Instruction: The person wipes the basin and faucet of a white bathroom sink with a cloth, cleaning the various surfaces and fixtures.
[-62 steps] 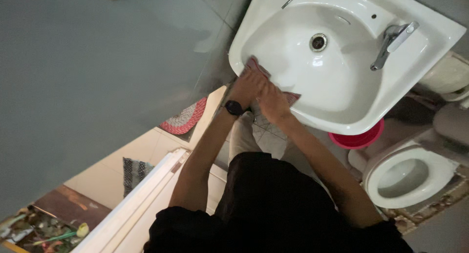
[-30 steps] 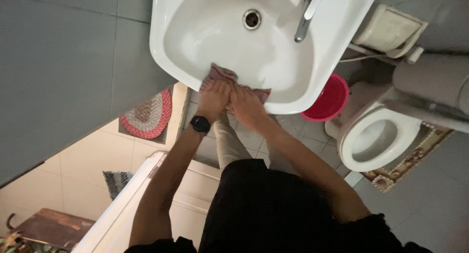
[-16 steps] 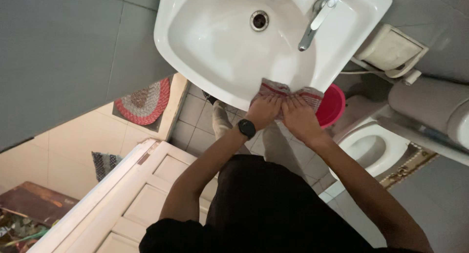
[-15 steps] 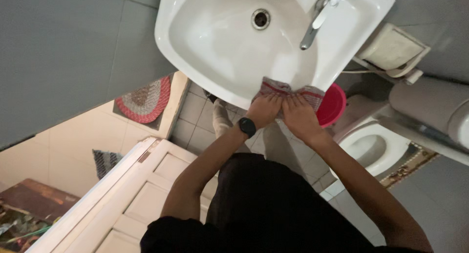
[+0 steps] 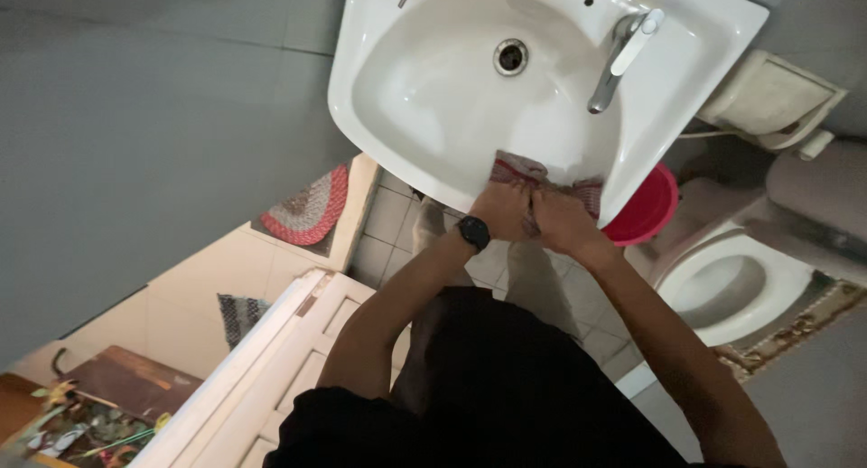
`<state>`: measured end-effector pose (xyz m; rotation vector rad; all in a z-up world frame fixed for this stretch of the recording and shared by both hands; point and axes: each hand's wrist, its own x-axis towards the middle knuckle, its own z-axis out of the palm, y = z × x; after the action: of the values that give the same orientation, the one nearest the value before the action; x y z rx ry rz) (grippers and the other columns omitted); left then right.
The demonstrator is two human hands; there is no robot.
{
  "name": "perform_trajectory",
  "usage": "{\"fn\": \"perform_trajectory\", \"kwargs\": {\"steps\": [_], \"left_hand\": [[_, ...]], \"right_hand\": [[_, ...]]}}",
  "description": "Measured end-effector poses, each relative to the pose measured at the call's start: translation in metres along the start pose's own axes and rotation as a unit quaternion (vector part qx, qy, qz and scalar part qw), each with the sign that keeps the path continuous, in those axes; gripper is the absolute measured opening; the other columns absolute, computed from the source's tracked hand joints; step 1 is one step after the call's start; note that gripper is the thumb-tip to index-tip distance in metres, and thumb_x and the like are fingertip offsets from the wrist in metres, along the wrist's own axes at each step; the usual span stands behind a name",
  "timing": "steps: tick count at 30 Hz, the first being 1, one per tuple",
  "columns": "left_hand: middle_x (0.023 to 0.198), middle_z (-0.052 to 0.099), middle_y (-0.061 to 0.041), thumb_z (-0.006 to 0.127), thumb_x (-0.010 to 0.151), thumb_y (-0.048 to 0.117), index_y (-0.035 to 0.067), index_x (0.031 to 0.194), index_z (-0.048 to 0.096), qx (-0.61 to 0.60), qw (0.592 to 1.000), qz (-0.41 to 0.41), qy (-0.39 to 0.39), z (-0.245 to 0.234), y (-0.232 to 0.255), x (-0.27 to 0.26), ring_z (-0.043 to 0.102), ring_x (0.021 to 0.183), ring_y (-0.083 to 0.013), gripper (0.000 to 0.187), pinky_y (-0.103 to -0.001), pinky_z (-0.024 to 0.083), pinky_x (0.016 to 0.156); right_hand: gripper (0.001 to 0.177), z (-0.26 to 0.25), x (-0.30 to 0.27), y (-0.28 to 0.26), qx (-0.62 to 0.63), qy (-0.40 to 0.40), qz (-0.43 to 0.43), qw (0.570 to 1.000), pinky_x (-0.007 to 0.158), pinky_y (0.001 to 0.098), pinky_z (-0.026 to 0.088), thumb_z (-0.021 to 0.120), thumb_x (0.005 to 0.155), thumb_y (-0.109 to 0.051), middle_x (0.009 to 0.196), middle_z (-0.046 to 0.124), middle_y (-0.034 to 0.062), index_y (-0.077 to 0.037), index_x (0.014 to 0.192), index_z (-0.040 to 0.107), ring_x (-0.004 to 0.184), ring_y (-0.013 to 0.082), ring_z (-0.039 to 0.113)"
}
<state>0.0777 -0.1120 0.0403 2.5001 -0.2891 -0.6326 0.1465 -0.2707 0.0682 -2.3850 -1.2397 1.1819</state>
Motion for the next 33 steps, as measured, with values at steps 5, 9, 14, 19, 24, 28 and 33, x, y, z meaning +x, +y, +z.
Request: {"fn": "perform_trajectory", "kwargs": {"steps": [5,9,14,19,24,28,33], "left_hand": [[0.11,0.073,-0.02,0.074,0.085,0.039,0.0,0.108,0.07,0.108,0.994,-0.02,-0.017,0.018,-0.045,-0.002,0.074,0.097,-0.028,0.046,-0.041,0.061,0.075],[0.111,0.071,-0.023,0.086,0.055,0.058,-0.007,0.107,0.068,0.06,0.995,-0.045,-0.068,-0.019,-0.076,-0.023,0.069,0.105,-0.0326,0.085,-0.04,0.057,0.087],[0.123,0.068,-0.023,0.089,0.042,0.056,-0.006,0.125,0.063,0.061,0.989,-0.062,-0.116,-0.106,-0.134,-0.054,0.065,0.115,-0.0338,0.106,-0.039,0.053,0.098],[0.143,0.055,-0.021,0.085,0.046,0.07,0.001,0.145,0.048,0.187,0.954,-0.074,-0.222,-0.147,-0.182,-0.058,0.055,0.131,-0.032,0.127,-0.038,0.043,0.109],[0.162,0.033,-0.015,0.081,0.05,0.085,0.0,0.155,0.031,0.34,0.882,-0.021,-0.326,-0.158,-0.222,-0.047,0.03,0.15,-0.0255,0.144,-0.034,0.018,0.124],[0.164,0.028,-0.011,0.082,0.049,0.081,0.005,0.158,0.025,0.35,0.868,-0.052,-0.349,-0.16,-0.215,-0.045,0.027,0.151,-0.022,0.145,-0.033,0.014,0.124],[0.161,0.038,-0.015,0.084,0.053,0.073,0.0,0.155,0.034,0.317,0.906,-0.051,-0.277,-0.139,-0.206,-0.064,0.036,0.149,-0.0245,0.135,-0.034,0.024,0.123]], "right_hand": [[0.076,-0.005,0.037,-0.019,0.035,-0.126,0.057,0.99,0.091,0.0477,0.055,0.082,0.068,-0.022,0.119,0.064,0.0269,0.006,0.129,0.047,0.11,0.0406,0.065],[0.102,-0.002,0.072,-0.038,0.105,-0.132,0.021,0.985,0.101,0.046,0.051,0.085,0.063,-0.034,0.132,0.06,0.0278,0.008,0.143,0.038,0.125,0.0401,0.058],[0.124,0.014,0.144,-0.085,0.104,-0.087,-0.052,0.989,0.112,0.0453,0.041,0.086,0.066,-0.049,0.156,0.03,0.0347,0.012,0.151,0.02,0.142,0.0431,0.038],[0.13,0.001,0.2,-0.127,0.179,-0.041,-0.033,0.982,0.115,0.0441,0.037,0.089,0.061,-0.05,0.155,0.032,0.0345,0.01,0.152,0.018,0.144,0.0446,0.036],[0.129,-0.024,0.224,-0.154,0.238,-0.055,0.012,0.97,0.116,0.0392,0.042,0.091,0.055,-0.048,0.15,0.041,0.0347,0.012,0.147,0.024,0.14,0.0433,0.046],[0.122,-0.024,0.216,-0.152,0.28,-0.013,0.012,0.96,0.113,0.039,0.043,0.089,0.057,-0.04,0.15,0.041,0.0329,0.009,0.148,0.025,0.136,0.0421,0.049],[0.12,0.007,0.207,-0.15,0.271,0.027,0.024,0.962,0.113,0.0397,0.042,0.087,0.059,-0.037,0.15,0.043,0.031,0.009,0.15,0.025,0.14,0.0401,0.046]]}}
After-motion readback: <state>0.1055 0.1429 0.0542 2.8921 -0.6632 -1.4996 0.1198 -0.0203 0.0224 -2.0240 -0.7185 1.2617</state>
